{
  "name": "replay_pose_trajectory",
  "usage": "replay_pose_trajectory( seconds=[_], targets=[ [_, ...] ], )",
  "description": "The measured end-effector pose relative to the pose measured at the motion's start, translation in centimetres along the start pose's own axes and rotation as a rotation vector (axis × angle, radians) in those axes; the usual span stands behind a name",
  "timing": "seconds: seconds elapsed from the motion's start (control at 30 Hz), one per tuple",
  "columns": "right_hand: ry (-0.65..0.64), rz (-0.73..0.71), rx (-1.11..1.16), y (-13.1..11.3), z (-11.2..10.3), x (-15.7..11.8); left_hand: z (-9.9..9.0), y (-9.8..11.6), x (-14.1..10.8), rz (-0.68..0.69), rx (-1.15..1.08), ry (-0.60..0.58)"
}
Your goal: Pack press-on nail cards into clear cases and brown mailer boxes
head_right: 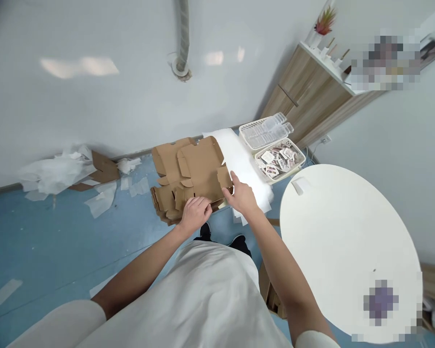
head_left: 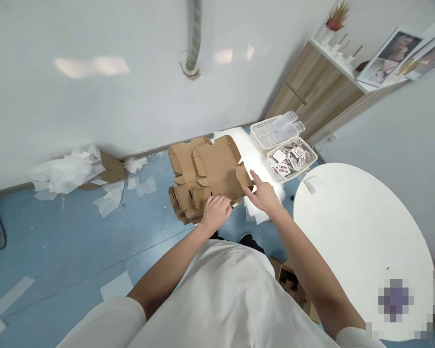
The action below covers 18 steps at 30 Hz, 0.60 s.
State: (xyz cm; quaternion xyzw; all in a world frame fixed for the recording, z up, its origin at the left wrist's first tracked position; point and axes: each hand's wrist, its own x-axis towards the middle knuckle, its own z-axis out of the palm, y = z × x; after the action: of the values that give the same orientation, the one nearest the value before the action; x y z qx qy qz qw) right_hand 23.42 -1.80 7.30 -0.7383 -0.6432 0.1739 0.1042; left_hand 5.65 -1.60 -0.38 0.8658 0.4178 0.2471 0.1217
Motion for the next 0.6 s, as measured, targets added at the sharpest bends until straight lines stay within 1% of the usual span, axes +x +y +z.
replay_pose_trajectory(
  seconds=[0.07, 0.13, 0.23, 0.3, 0.33, 0.4, 0.47, 0.53, 0.6],
  targets=[
    [-0.019, -0.032, -0.182, 0.4, -0.4, 0.0, 0.6, 0.6, 0.4, 0.034, 0.01, 0.027],
    [-0.038, -0.059, -0.296, 1.3, -0.7, 0.0, 1.2, 1.6, 1.0, 0.078, 0.029, 0.035],
    [-0.072, -0.057, -0.386, 3.5, -1.0, -0.4, 2.0, 3.6, 2.0, 0.163, 0.053, 0.013],
    [-0.053, -0.027, -0.401, 5.6, -1.4, -1.0, 2.2, 5.4, 2.7, 0.202, 0.052, -0.006],
    [-0.025, -0.003, -0.395, 6.7, -1.6, -1.5, 2.3, 6.4, 3.1, 0.216, 0.045, -0.012],
    [0.07, 0.061, -0.362, 9.4, -2.3, -2.9, 2.1, 8.6, 3.8, 0.226, 0.026, -0.008],
    [0.194, 0.146, -0.32, 12.4, -3.0, -4.9, 2.0, 10.8, 4.5, 0.187, 0.008, 0.035],
    [0.323, 0.229, -0.276, 15.7, -3.6, -7.5, 2.2, 12.7, 5.2, 0.077, -0.026, 0.099],
    [0.46, 0.302, -0.228, 19.0, -4.0, -10.5, 3.1, 14.4, 5.9, -0.089, -0.119, 0.132]
  ],
)
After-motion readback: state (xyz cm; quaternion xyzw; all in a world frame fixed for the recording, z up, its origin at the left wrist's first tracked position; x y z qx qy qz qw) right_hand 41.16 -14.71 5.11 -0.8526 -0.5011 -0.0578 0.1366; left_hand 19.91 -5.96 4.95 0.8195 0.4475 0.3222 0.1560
